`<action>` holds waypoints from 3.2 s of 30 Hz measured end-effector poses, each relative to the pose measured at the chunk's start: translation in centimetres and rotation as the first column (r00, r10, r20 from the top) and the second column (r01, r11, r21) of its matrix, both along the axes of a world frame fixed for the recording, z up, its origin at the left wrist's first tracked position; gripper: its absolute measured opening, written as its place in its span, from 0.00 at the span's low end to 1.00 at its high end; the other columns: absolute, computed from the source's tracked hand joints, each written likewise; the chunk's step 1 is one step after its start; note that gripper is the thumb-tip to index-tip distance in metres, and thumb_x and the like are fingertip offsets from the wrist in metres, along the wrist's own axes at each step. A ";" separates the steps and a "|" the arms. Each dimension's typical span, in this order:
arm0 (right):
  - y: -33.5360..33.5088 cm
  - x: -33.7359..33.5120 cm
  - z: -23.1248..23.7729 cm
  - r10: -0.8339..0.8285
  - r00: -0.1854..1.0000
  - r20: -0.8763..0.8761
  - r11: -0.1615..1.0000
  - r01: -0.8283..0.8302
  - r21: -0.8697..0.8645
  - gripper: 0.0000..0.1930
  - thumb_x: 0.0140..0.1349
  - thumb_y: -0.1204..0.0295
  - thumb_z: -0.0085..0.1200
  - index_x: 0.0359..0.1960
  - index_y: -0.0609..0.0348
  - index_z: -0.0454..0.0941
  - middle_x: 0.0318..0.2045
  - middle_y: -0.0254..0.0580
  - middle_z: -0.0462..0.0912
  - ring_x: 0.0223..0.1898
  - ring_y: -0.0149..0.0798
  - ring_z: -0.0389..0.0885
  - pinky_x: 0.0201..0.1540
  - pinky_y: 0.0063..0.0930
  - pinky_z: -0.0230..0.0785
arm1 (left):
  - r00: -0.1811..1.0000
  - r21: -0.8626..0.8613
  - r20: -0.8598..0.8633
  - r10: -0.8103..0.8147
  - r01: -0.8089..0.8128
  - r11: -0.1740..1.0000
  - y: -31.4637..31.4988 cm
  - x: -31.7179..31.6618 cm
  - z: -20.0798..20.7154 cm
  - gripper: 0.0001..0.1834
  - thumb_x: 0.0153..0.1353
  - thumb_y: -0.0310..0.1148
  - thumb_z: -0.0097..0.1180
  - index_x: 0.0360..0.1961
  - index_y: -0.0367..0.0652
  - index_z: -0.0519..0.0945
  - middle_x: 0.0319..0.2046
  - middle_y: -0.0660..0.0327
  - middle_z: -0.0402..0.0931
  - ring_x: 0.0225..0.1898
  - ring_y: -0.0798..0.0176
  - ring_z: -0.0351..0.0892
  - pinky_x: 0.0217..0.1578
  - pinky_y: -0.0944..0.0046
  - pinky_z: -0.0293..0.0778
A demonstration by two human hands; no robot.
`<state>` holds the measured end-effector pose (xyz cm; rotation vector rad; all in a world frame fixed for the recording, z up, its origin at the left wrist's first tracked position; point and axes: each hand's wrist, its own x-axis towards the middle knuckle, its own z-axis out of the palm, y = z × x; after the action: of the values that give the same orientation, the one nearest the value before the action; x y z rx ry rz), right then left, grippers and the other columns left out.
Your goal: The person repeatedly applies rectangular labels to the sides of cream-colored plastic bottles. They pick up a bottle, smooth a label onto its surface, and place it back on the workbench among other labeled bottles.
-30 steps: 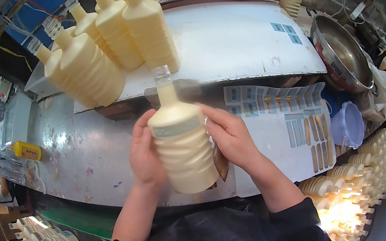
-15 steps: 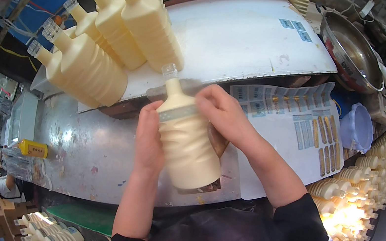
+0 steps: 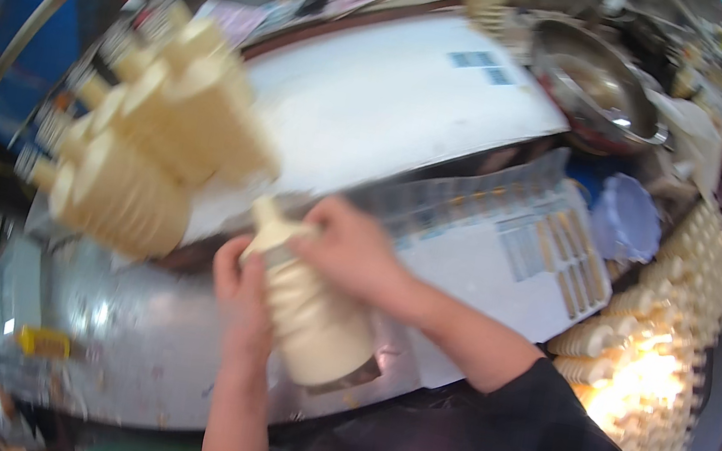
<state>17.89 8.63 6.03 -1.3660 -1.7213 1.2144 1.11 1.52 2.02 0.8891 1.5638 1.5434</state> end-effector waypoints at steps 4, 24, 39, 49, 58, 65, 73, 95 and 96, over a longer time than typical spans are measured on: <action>-0.3 0.0 -0.2 0.036 0.993 -0.110 0.997 -0.044 -0.067 0.25 0.59 0.49 0.64 0.43 0.58 0.76 0.36 0.54 0.86 0.41 0.56 0.86 0.45 0.45 0.76 | 0.988 0.033 0.148 -0.045 0.040 0.999 -0.4 0.2 0.5 0.17 0.78 0.33 0.46 0.62 0.38 0.70 0.56 0.55 0.73 0.55 0.62 0.75 0.57 0.59 0.75; -2.7 1.7 -0.4 -0.137 0.969 -0.207 0.942 0.192 0.275 0.18 0.63 0.71 0.57 0.54 0.64 0.77 0.44 0.60 0.85 0.48 0.62 0.83 0.52 0.48 0.76 | 0.957 0.141 0.197 -0.215 0.189 0.972 -0.4 0.6 1.1 0.20 0.79 0.35 0.38 0.66 0.41 0.67 0.60 0.52 0.72 0.58 0.57 0.76 0.59 0.56 0.74; -3.7 1.3 -1.9 0.066 0.988 -0.140 0.728 0.048 0.684 0.10 0.64 0.73 0.58 0.46 0.56 0.81 0.44 0.43 0.85 0.45 0.48 0.85 0.47 0.39 0.77 | 0.972 0.041 0.211 -0.105 0.098 0.994 -1.1 0.2 0.8 0.26 0.75 0.35 0.50 0.69 0.37 0.66 0.61 0.44 0.73 0.55 0.46 0.80 0.54 0.49 0.79; -5.4 -3.9 -0.5 -0.020 0.978 0.207 0.360 -0.186 0.914 0.05 0.57 0.73 0.57 0.35 0.57 0.78 0.33 0.40 0.81 0.37 0.41 0.82 0.39 0.36 0.74 | 0.860 0.159 0.464 -0.213 0.155 0.975 -1.1 -1.4 -1.6 0.28 0.75 0.39 0.50 0.71 0.40 0.66 0.63 0.46 0.72 0.60 0.47 0.76 0.59 0.48 0.75; -1.7 -4.5 4.5 -0.019 0.927 -0.375 0.945 0.139 0.296 0.15 0.68 0.76 0.51 0.55 0.59 0.69 0.42 0.59 0.81 0.46 0.60 0.82 0.49 0.50 0.73 | 0.640 0.113 -0.767 -0.041 0.197 0.974 -4.9 -0.6 -2.1 0.38 0.73 0.54 0.48 0.76 0.43 0.61 0.72 0.42 0.56 0.71 0.42 0.62 0.68 0.43 0.61; 0.0 -4.4 -1.3 -0.112 0.968 -0.226 0.936 0.179 0.304 0.25 0.69 0.77 0.48 0.67 0.61 0.63 0.60 0.60 0.76 0.62 0.61 0.74 0.65 0.48 0.68 | 0.551 0.000 -0.825 -0.129 0.229 0.973 -4.7 1.1 0.5 0.47 0.66 0.55 0.56 0.77 0.37 0.57 0.71 0.33 0.54 0.70 0.32 0.57 0.69 0.36 0.56; 0.6 -2.1 -2.7 -0.032 0.938 -0.344 0.935 0.150 0.321 0.23 0.72 0.74 0.47 0.68 0.62 0.62 0.63 0.59 0.74 0.66 0.58 0.73 0.68 0.43 0.65 | 0.704 -0.033 -0.691 -0.162 0.193 0.981 -4.8 1.4 -0.2 0.52 0.61 0.58 0.57 0.79 0.41 0.54 0.73 0.32 0.52 0.72 0.30 0.53 0.71 0.33 0.50; 0.3 1.1 0.4 -0.171 0.786 -0.594 0.985 0.156 -0.076 0.20 0.69 0.79 0.55 0.62 0.62 0.76 0.55 0.37 0.81 0.51 0.28 0.79 0.57 0.24 0.71 | 0.936 -0.033 0.170 -0.308 0.318 0.948 -5.8 0.8 1.2 0.48 0.61 0.32 0.64 0.78 0.38 0.51 0.66 0.49 0.68 0.64 0.56 0.72 0.65 0.56 0.70; -0.1 1.1 0.8 -0.133 0.826 -0.548 0.990 0.137 -0.034 0.20 0.69 0.79 0.56 0.63 0.62 0.76 0.53 0.37 0.82 0.50 0.28 0.79 0.57 0.24 0.71 | 0.945 -0.038 0.142 -0.295 0.303 0.952 -5.7 0.9 1.3 0.46 0.61 0.31 0.65 0.76 0.37 0.54 0.65 0.50 0.70 0.63 0.57 0.74 0.63 0.56 0.71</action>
<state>19.01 8.55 6.79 -0.9778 -1.1970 1.3525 2.06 -4.20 3.30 0.9217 1.3030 1.3054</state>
